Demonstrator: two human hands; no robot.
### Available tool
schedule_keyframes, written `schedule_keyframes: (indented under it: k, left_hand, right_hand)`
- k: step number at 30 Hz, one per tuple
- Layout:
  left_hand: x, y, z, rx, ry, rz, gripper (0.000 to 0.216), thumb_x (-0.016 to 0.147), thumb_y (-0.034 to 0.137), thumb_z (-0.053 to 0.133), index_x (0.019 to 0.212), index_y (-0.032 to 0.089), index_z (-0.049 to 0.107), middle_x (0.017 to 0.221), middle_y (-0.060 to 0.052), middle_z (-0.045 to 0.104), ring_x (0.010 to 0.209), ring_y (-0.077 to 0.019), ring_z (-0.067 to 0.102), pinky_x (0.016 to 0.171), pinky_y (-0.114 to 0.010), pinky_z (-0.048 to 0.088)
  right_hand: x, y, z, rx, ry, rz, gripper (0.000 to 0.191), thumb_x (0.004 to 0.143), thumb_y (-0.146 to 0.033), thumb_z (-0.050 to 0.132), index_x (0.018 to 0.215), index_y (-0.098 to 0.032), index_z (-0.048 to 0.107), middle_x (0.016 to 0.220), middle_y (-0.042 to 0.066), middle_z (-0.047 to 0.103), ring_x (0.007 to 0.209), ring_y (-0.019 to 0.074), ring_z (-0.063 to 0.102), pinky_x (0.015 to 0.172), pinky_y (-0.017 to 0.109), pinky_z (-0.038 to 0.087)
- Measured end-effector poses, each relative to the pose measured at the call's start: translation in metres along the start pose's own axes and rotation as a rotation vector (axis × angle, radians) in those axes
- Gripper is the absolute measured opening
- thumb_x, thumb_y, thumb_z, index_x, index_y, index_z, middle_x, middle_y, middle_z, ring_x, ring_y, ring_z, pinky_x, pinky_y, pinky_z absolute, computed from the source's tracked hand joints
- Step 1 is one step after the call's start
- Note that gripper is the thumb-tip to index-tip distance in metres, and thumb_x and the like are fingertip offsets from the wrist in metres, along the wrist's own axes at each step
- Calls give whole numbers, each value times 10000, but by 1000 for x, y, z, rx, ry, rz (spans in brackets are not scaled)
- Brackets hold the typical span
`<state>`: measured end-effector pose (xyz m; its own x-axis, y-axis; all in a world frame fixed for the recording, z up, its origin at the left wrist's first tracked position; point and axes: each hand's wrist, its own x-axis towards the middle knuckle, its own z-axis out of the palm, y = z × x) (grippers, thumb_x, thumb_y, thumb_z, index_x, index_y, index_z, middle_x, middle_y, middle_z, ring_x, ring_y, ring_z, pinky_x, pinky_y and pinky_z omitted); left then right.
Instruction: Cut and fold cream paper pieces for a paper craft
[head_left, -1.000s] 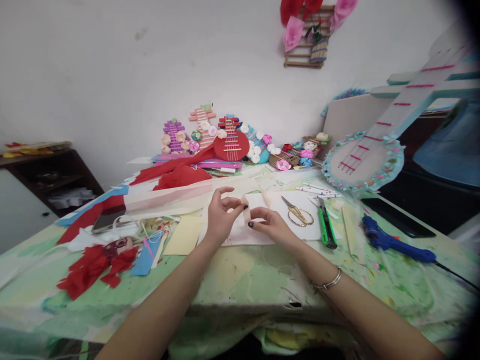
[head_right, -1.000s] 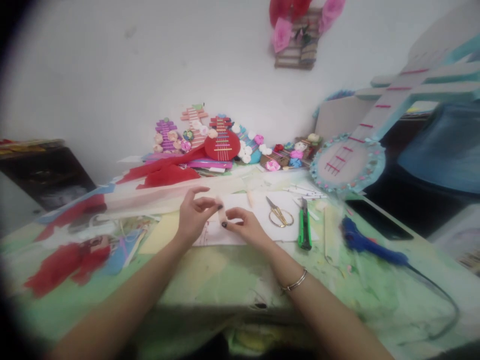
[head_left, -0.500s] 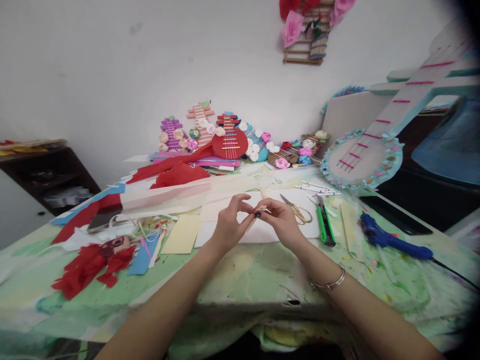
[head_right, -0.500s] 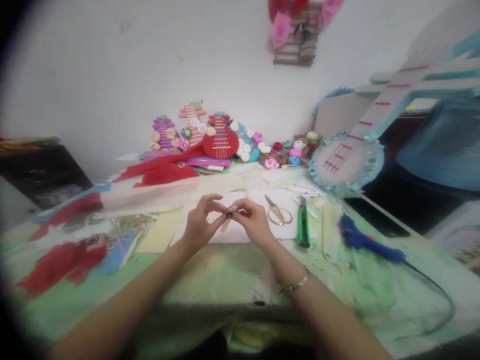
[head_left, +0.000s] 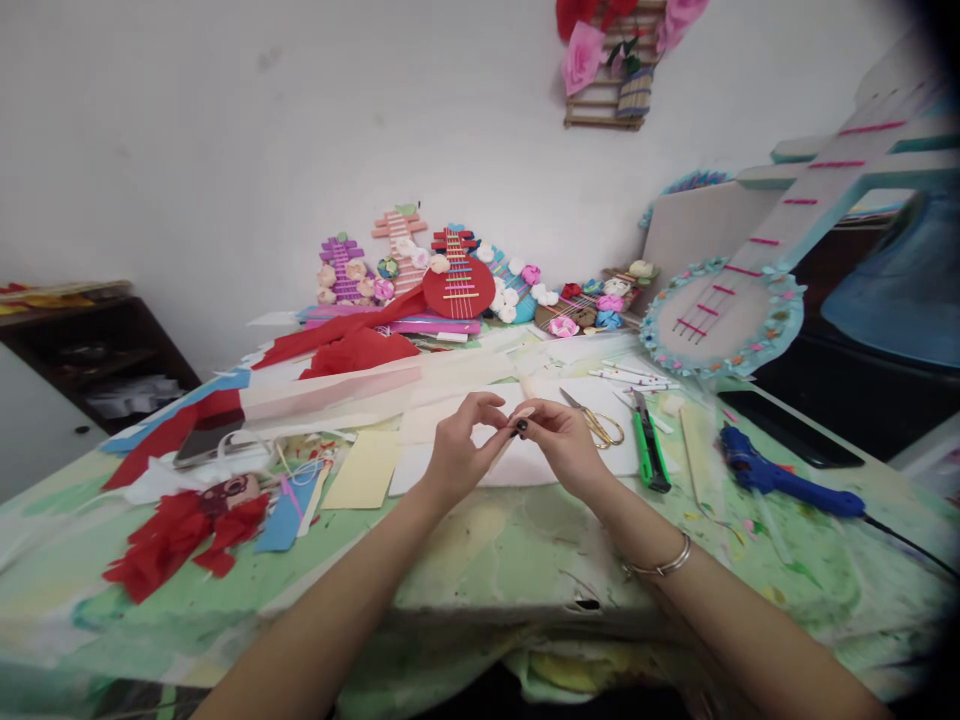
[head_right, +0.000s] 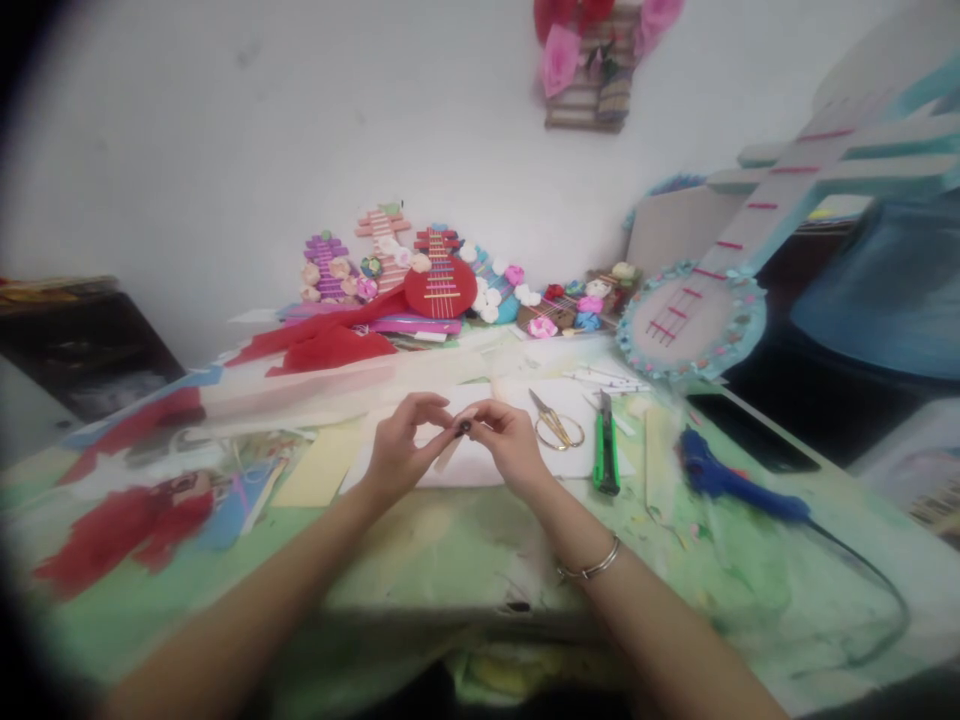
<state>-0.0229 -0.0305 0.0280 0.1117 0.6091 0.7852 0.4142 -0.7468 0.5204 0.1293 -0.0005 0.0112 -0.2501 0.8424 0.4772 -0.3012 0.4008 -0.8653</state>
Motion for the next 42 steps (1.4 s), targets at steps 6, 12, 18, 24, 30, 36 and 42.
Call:
schedule_keyframes:
  k: [6,12,18,24,30,36,42]
  left_hand:
    - [-1,-1,0,32,-5,7,230,768,199,634,955,192,500,726,11,647,680,-119,635,650,-217,468]
    - [-2,-2,1,32,-17,11,202,771,194,625,937,193,511,739,9,642,692,-126,638,664,-228,474]
    - [-1,0,1,-30,-45,-61,230,760,165,634,952,197,511,737,12,646,707,-126,634,674,-228,466]
    - [0,0,1,-123,-53,-149,218,743,194,654,910,192,513,726,0,645,706,-142,635,682,-248,471]
    - [-1,-4,4,-266,-67,-247,288,716,209,684,931,189,492,718,-11,647,720,-156,635,725,-280,479]
    - [0,-5,4,-377,-66,-310,312,708,197,685,944,182,481,708,-10,640,710,-151,629,704,-283,490]
    - [1,-3,4,-413,-107,-308,315,701,208,696,931,182,483,698,-5,642,706,-149,633,716,-289,494]
  right_hand:
    - [-1,1,0,3,6,8,83,696,-258,700,729,-186,678,741,16,619,713,138,543,688,282,431]
    - [-1,2,0,3,14,13,71,697,-244,698,720,-184,669,741,15,611,730,140,547,696,281,433]
    - [-2,1,-1,25,67,26,88,662,-247,721,711,-185,683,734,18,625,706,142,552,695,297,437]
    - [-1,-3,-1,-4,117,-3,70,664,-249,718,684,-185,698,710,25,631,696,147,544,682,302,427]
    - [0,-6,-2,-15,198,-15,107,667,-279,715,624,-186,682,651,8,603,656,138,518,665,292,409]
    - [-1,-7,-3,-11,167,48,175,694,-355,688,768,-199,714,657,16,616,627,131,512,647,291,423]
    - [-3,-7,0,-20,91,46,111,649,-292,728,676,-186,713,710,35,663,705,167,568,697,319,450]
